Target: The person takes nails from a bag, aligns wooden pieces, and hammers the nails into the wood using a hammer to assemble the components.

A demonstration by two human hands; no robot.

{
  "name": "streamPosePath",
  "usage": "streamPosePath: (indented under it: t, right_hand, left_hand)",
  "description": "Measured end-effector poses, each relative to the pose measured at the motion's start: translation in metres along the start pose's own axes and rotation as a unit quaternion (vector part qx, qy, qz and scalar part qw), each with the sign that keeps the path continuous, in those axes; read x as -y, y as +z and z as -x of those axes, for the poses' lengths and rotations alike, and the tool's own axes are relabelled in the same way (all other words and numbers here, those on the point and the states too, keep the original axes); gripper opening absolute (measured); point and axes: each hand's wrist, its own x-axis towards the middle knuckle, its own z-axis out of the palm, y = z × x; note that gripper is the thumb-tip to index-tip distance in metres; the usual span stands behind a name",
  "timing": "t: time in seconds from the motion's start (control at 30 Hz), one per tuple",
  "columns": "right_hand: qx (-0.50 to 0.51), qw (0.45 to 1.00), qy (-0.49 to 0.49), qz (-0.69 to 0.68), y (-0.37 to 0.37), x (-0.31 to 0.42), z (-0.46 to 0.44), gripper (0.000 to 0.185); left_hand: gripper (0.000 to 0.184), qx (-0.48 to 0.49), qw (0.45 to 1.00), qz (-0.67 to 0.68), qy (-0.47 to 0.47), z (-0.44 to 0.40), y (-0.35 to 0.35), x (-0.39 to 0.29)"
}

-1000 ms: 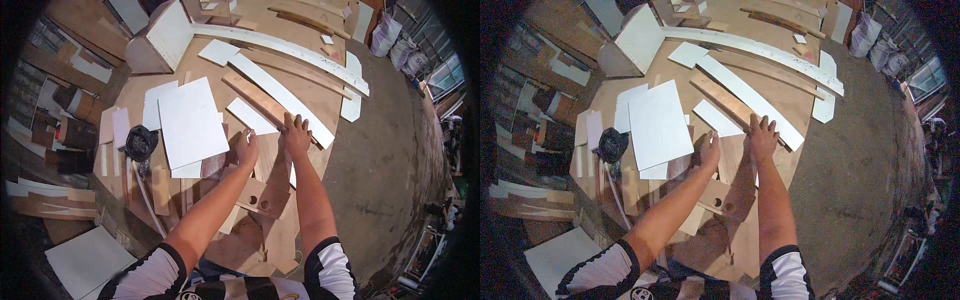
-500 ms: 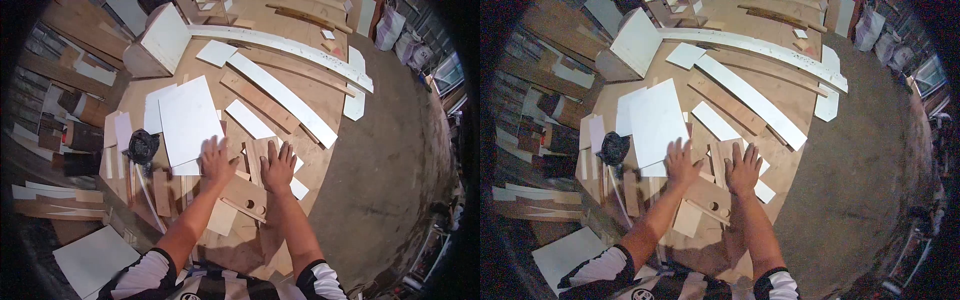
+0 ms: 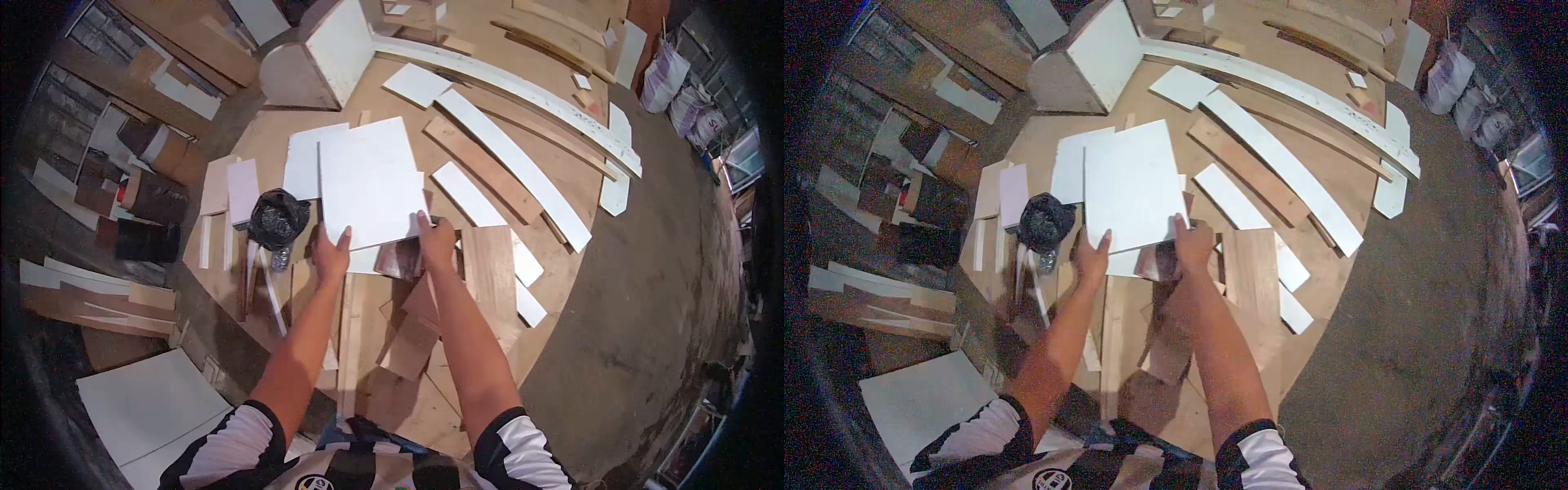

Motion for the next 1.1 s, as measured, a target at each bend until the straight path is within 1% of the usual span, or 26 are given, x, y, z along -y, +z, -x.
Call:
streamPosePath:
  t: [0.03, 0.1, 0.13, 0.23, 0.27, 0.3, 0.33, 0.37, 0.4, 0.43, 0.5, 0.53, 0.6, 0.63, 0.67, 0.7, 0.73, 0.77, 0.83, 0.87, 0.9, 0.93, 0.97, 1.0, 1.07, 1.1]
  right_hand:
    - [0.011, 0.998, 0.055, 0.002, -0.005, 0.015, 0.000, 0.057]
    - [0.006, 0.998, 0.058, -0.018, 0.015, -0.016, -0.013, 0.051]
    - [-0.001, 0.993, 0.046, -0.113, 0.001, 0.006, -0.002, 0.051]
    - [-0.012, 0.936, 0.180, -0.302, -0.043, 0.012, 0.029, 0.069]
    - [-0.063, 0.926, 0.193, -0.317, -0.061, 0.029, 0.045, 0.062]
    - [-0.116, 0.908, 0.236, -0.328, -0.077, 0.042, 0.062, 0.049]
    - [-0.151, 0.880, 0.184, -0.410, -0.102, 0.018, 0.072, 0.036]
    - [-0.174, 0.895, 0.154, -0.381, -0.115, 0.009, 0.081, 0.031]
    - [-0.248, 0.876, 0.172, -0.375, -0.112, -0.003, 0.077, 0.027]
    - [-0.236, 0.886, 0.167, -0.362, -0.139, -0.017, 0.090, 0.028]
    - [-0.240, 0.877, 0.138, -0.393, -0.149, -0.062, 0.093, 0.027]
    - [-0.268, 0.885, 0.138, -0.355, -0.156, -0.087, 0.092, 0.029]
    - [-0.338, 0.913, 0.107, -0.199, -0.159, -0.127, 0.081, 0.033]
    - [-0.338, 0.913, 0.107, -0.199, -0.158, -0.111, 0.084, 0.033]
    - [-0.354, 0.929, 0.103, 0.020, -0.157, -0.095, 0.090, 0.038]
    - [-0.353, 0.900, 0.094, 0.237, -0.149, -0.069, 0.095, 0.042]
    - [-0.353, 0.900, 0.094, 0.237, -0.128, -0.043, 0.100, 0.042]
    - [-0.326, 0.894, -0.015, 0.308, -0.099, -0.016, 0.103, 0.044]
    - [-0.277, 0.882, -0.119, 0.361, -0.078, 0.003, 0.099, 0.059]
    - [-0.176, 0.904, -0.138, 0.364, -0.061, 0.027, 0.104, 0.054]
    - [-0.094, 0.899, -0.184, 0.387, -0.042, 0.023, 0.099, 0.060]
    - [-0.072, 0.928, -0.149, 0.335, -0.040, 0.055, 0.110, 0.060]
    - [-0.026, 0.864, -0.269, 0.426, -0.007, 0.045, 0.108, 0.056]
    - [0.026, 0.864, -0.253, 0.434, 0.017, 0.031, 0.100, 0.053]
    - [0.028, 0.881, -0.238, 0.409, 0.026, 0.043, 0.098, 0.052]
    - [0.032, 0.896, -0.222, 0.383, 0.028, 0.048, 0.091, 0.051]
  left_hand:
    - [0.059, -0.004, 1.000, 0.013, -0.020, 0.002, -0.009, -0.018]
    - [0.053, 0.000, 0.994, 0.106, -0.022, 0.003, -0.006, -0.013]
    - [0.051, -0.006, 0.987, 0.160, -0.011, 0.006, -0.008, -0.018]
    - [0.047, 0.005, 0.959, 0.283, 0.024, 0.026, -0.001, -0.029]
    - [0.052, 0.139, 0.970, 0.192, -0.053, 0.034, -0.039, -0.065]
    - [0.059, 0.126, 0.955, 0.268, -0.021, 0.047, -0.020, -0.060]
    - [0.064, 0.128, 0.969, 0.198, 0.069, 0.059, 0.012, -0.064]
    - [0.067, 0.156, 0.958, 0.221, 0.097, 0.064, 0.007, -0.074]
    - [0.067, 0.211, 0.937, 0.271, 0.061, 0.062, 0.002, -0.078]
    - [0.067, 0.304, 0.918, 0.242, 0.074, 0.068, 0.013, -0.085]
    - [0.066, 0.252, 0.927, 0.224, 0.162, 0.072, 0.028, -0.076]
    - [0.066, 0.255, 0.925, 0.229, 0.162, 0.068, 0.023, -0.069]
    - [0.062, 0.120, 0.960, 0.139, 0.210, 0.056, 0.006, -0.054]
    - [0.059, 0.064, 0.967, 0.112, 0.219, 0.056, 0.003, -0.049]
    - [0.061, 0.016, 0.990, 0.024, 0.139, 0.056, 0.008, -0.036]
    - [0.067, 0.024, 0.996, -0.056, 0.064, 0.048, 0.005, -0.027]
    - [0.071, 0.005, 0.994, -0.074, 0.079, 0.046, 0.000, -0.027]
    - [0.069, 0.040, 0.999, 0.006, -0.030, 0.025, 0.013, 0.003]
    - [0.068, 0.073, 0.990, 0.098, -0.074, 0.014, 0.019, 0.017]
    - [0.068, 0.072, 0.990, 0.098, -0.073, 0.009, 0.014, 0.017]
    - [0.067, 0.146, 0.980, 0.108, -0.083, 0.003, 0.006, 0.014]
    - [0.066, 0.221, 0.964, 0.118, -0.094, 0.001, 0.001, 0.012]
    - [0.066, 0.217, 0.965, 0.123, -0.085, 0.001, 0.014, 0.014]
    - [0.065, 0.117, 0.990, 0.081, -0.018, 0.011, 0.038, 0.019]
    - [0.061, 0.033, 0.994, -0.067, 0.078, 0.025, 0.001, -0.025]
    - [0.061, 0.033, 0.994, -0.064, 0.080, 0.021, 0.009, -0.031]
